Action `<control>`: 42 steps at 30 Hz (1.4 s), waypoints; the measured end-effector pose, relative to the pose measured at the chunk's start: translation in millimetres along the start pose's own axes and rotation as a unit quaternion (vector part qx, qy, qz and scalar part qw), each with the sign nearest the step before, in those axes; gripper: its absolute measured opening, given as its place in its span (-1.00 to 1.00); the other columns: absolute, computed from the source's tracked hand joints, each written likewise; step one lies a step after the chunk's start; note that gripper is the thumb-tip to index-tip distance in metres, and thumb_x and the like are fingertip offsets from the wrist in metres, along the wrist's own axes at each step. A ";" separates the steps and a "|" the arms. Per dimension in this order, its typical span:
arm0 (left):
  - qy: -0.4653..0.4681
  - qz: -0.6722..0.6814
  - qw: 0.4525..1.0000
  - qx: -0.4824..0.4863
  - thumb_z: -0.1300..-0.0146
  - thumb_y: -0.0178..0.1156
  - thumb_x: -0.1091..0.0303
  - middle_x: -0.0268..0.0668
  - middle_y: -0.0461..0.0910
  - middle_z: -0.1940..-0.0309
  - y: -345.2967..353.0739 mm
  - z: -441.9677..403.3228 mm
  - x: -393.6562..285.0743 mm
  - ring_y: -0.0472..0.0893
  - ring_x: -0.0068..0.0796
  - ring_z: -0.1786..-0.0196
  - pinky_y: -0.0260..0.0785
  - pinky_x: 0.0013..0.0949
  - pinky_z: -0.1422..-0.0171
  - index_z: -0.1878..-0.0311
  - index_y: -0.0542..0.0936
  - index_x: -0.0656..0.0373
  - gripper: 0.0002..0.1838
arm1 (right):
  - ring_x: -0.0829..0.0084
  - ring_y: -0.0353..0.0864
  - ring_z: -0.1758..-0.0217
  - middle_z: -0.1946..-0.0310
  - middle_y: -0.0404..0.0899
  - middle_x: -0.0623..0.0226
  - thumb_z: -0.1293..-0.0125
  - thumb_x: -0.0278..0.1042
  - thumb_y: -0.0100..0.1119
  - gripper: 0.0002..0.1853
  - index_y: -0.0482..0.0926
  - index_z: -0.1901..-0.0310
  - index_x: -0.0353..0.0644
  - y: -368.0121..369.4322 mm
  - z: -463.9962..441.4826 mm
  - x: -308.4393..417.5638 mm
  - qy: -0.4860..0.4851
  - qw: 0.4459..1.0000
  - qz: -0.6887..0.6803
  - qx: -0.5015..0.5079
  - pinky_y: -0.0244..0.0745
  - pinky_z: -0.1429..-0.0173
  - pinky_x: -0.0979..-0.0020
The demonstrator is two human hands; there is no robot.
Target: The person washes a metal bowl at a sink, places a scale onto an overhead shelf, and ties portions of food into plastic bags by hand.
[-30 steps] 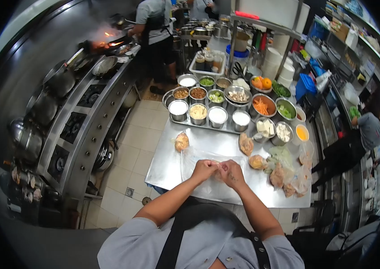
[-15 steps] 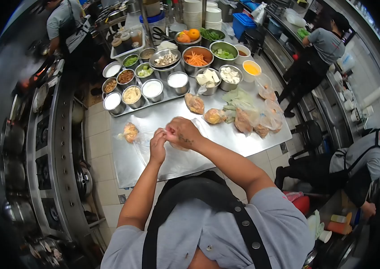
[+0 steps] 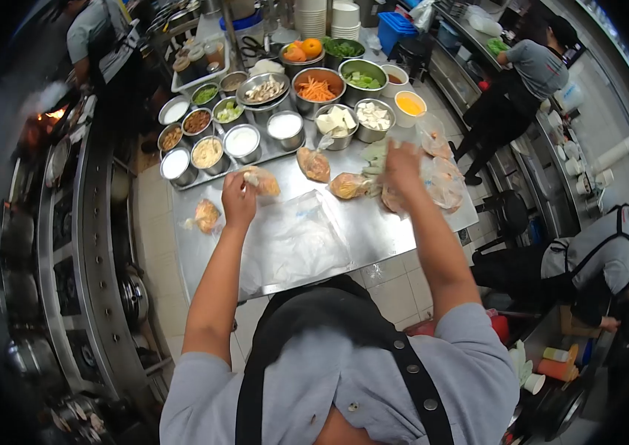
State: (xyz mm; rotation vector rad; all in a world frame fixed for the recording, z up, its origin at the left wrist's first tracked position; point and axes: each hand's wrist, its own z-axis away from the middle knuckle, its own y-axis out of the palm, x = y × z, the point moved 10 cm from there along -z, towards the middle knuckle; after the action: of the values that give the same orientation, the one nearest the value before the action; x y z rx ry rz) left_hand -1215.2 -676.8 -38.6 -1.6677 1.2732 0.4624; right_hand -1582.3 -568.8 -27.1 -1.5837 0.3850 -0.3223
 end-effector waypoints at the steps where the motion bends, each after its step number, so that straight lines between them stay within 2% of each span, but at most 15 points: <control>1: -0.015 -0.013 1.000 0.017 -0.21 0.10 0.51 -0.22 0.51 0.27 7.1 -0.4 14.7 0.55 -0.26 0.25 0.44 -0.28 0.20 0.17 0.62 0.24 -0.84 | 0.06 0.44 -0.23 -0.04 0.55 -0.03 0.28 -0.13 0.57 -0.08 0.43 -0.24 -0.12 26.0 -16.1 -26.5 0.009 0.997 0.064 -0.032 0.04 -0.33 -0.24; 3: -0.062 -0.086 0.989 0.099 -0.18 0.18 0.44 -0.16 0.52 0.17 24.7 7.2 49.6 0.53 -0.11 0.15 0.42 -0.19 0.04 0.06 0.59 0.23 -0.75 | 0.09 0.58 -0.07 0.09 0.62 0.00 0.15 -0.18 0.51 -0.33 0.57 -0.09 -0.10 58.9 -21.3 -47.8 0.012 0.978 0.068 0.195 0.23 -0.28 -0.07; 7: -0.019 -0.172 0.984 -0.030 -0.04 0.35 0.37 -0.09 0.44 -0.03 0.6 28.5 23.4 0.43 -0.05 -0.11 0.37 -0.19 -0.14 -0.16 0.47 0.21 -0.44 | 0.18 0.64 0.14 0.25 0.65 0.08 -0.11 -0.29 0.24 -0.78 0.64 0.23 -0.18 41.2 -18.0 -49.8 -0.078 0.988 -0.135 0.026 0.44 0.01 0.20; 10: 0.029 0.007 1.000 0.006 0.03 0.44 0.34 -0.10 0.43 -0.04 14.3 34.3 -45.6 0.43 -0.07 -0.14 0.33 -0.16 -0.22 -0.13 0.48 0.20 -0.40 | 0.20 0.58 0.25 0.31 0.64 0.12 -0.11 -0.22 0.32 -0.73 0.59 0.27 -0.25 19.6 1.7 -29.5 -0.095 0.947 -0.254 0.171 0.43 0.11 0.28; 18: 0.130 0.113 0.977 0.123 0.27 0.60 -0.03 0.05 0.24 -0.30 89.7 51.8 -186.7 0.22 0.06 -0.39 0.05 -0.04 -0.48 -0.38 0.21 0.23 0.15 | 0.34 0.50 0.44 0.46 0.58 0.12 -0.12 -0.23 0.36 -0.69 0.54 0.29 -0.31 -94.2 49.8 55.1 -0.176 0.879 -0.428 0.116 0.42 0.25 0.33; 20: 0.106 0.116 0.981 0.111 0.21 0.54 0.03 0.08 0.23 -0.30 98.0 52.9 -178.3 0.25 0.10 -0.35 0.06 -0.02 -0.47 -0.33 0.24 0.23 0.04 | 0.31 0.51 0.47 0.47 0.58 0.11 -0.11 -0.26 0.37 -0.71 0.54 0.29 -0.30 -122.8 68.5 99.7 -0.254 0.870 -0.415 0.071 0.42 0.30 0.35; 22: 0.077 0.153 0.974 0.149 0.16 0.49 0.08 0.09 0.22 -0.31 105.9 48.0 -164.5 0.27 0.13 -0.32 0.09 -0.01 -0.45 -0.29 0.27 0.24 -0.06 | 0.65 0.44 0.41 0.52 0.57 0.34 -0.14 -0.35 0.39 -0.76 0.54 0.35 -0.32 -138.8 84.6 131.5 -0.298 0.849 -0.434 0.032 0.39 0.32 0.47; 23: 0.087 0.130 0.984 0.085 0.07 0.38 0.23 0.02 0.40 -0.20 90.3 47.7 -162.4 0.40 0.06 -0.22 0.13 0.01 -0.42 -0.17 0.41 0.19 -0.32 | 0.63 0.44 0.43 0.53 0.57 0.31 -0.15 -0.33 0.39 -0.75 0.54 0.36 -0.32 -142.4 90.1 142.5 -0.301 0.842 -0.446 0.030 0.39 0.34 0.46; 25: 0.152 0.080 0.982 0.082 0.04 0.34 0.31 -0.08 0.52 -0.07 76.1 54.9 -156.7 0.47 -0.03 -0.15 0.14 0.02 -0.42 -0.09 0.49 0.15 -0.45 | 0.57 0.45 0.48 0.56 0.55 0.26 -0.15 -0.29 0.40 -0.73 0.54 0.37 -0.32 -148.6 98.9 159.3 -0.302 0.829 -0.471 0.026 0.39 0.36 0.44; 28: 0.150 0.107 0.981 0.064 0.03 0.28 0.42 -0.24 0.65 0.14 51.4 60.1 -150.1 0.58 -0.19 -0.04 0.15 0.04 -0.42 0.05 0.60 0.08 -0.62 | 0.13 0.62 0.39 0.46 0.61 0.12 -0.18 -0.20 0.30 -0.75 0.58 0.35 -0.24 -150.5 109.5 178.7 -0.317 0.833 -0.453 0.024 0.45 0.30 0.29; 32: 0.095 0.113 0.988 0.047 -0.01 0.24 0.49 -0.18 0.67 0.26 48.6 65.5 -114.8 0.65 -0.19 0.15 0.42 -0.11 -0.17 0.17 0.63 0.15 -0.74 | 0.14 0.57 0.41 0.49 0.56 0.18 -0.18 -0.19 0.32 -0.75 0.57 0.32 -0.22 -138.6 109.1 189.5 -0.314 0.844 -0.434 -0.006 0.45 0.29 0.28; 36: -0.064 0.187 0.978 0.070 -0.14 0.09 0.45 -0.14 0.66 0.46 56.4 67.8 -58.8 0.68 -0.26 0.35 0.55 -0.24 0.16 0.27 0.59 0.28 -0.85 | 0.11 0.51 0.03 0.08 0.49 0.09 -0.07 -0.19 0.43 -0.42 0.46 -0.11 -0.17 -171.7 125.8 191.4 -0.382 0.822 -0.394 -0.150 0.42 -0.02 0.21; 37: -0.125 0.244 0.960 0.053 -0.18 0.03 0.41 -0.13 0.65 0.51 55.7 67.0 -43.9 0.68 -0.26 0.39 0.56 -0.24 0.21 0.31 0.56 0.33 -0.82 | 0.00 0.36 -0.20 -0.15 0.34 0.03 -0.03 -0.12 0.46 -0.15 0.24 -0.32 -0.20 -159.6 127.3 188.1 -0.373 0.824 -0.412 -0.108 0.30 -0.24 0.13; 39: -0.287 0.448 0.845 -0.050 -0.21 -0.07 0.36 -0.03 0.59 0.57 53.2 70.3 -22.3 0.68 -0.17 0.42 0.56 -0.23 0.23 0.35 0.50 0.38 -0.75 | -0.04 0.29 -0.28 -0.22 0.28 -0.03 -0.03 -0.04 0.46 -0.07 0.17 -0.34 -0.27 -139.7 136.7 170.3 -0.320 0.835 -0.421 -0.155 0.23 -0.33 0.10; 42: -0.300 0.493 0.806 -0.127 -0.19 -0.09 0.39 -0.01 0.58 0.56 48.0 62.6 -16.0 0.66 -0.16 0.45 0.55 -0.23 0.25 0.26 0.49 0.36 -0.77 | -0.15 0.08 -0.43 -0.37 0.02 -0.22 -0.28 0.08 0.19 -0.07 -0.05 -0.42 -0.37 -82.4 157.1 167.1 -0.285 0.834 -0.452 -0.137 0.04 -0.46 0.01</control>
State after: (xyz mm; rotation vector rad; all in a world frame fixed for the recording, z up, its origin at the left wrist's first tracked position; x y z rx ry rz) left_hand -1249.3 -615.4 -78.0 -0.7656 1.5204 1.6980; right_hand -1360.0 -497.3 42.5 -1.9717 -0.8612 -0.4946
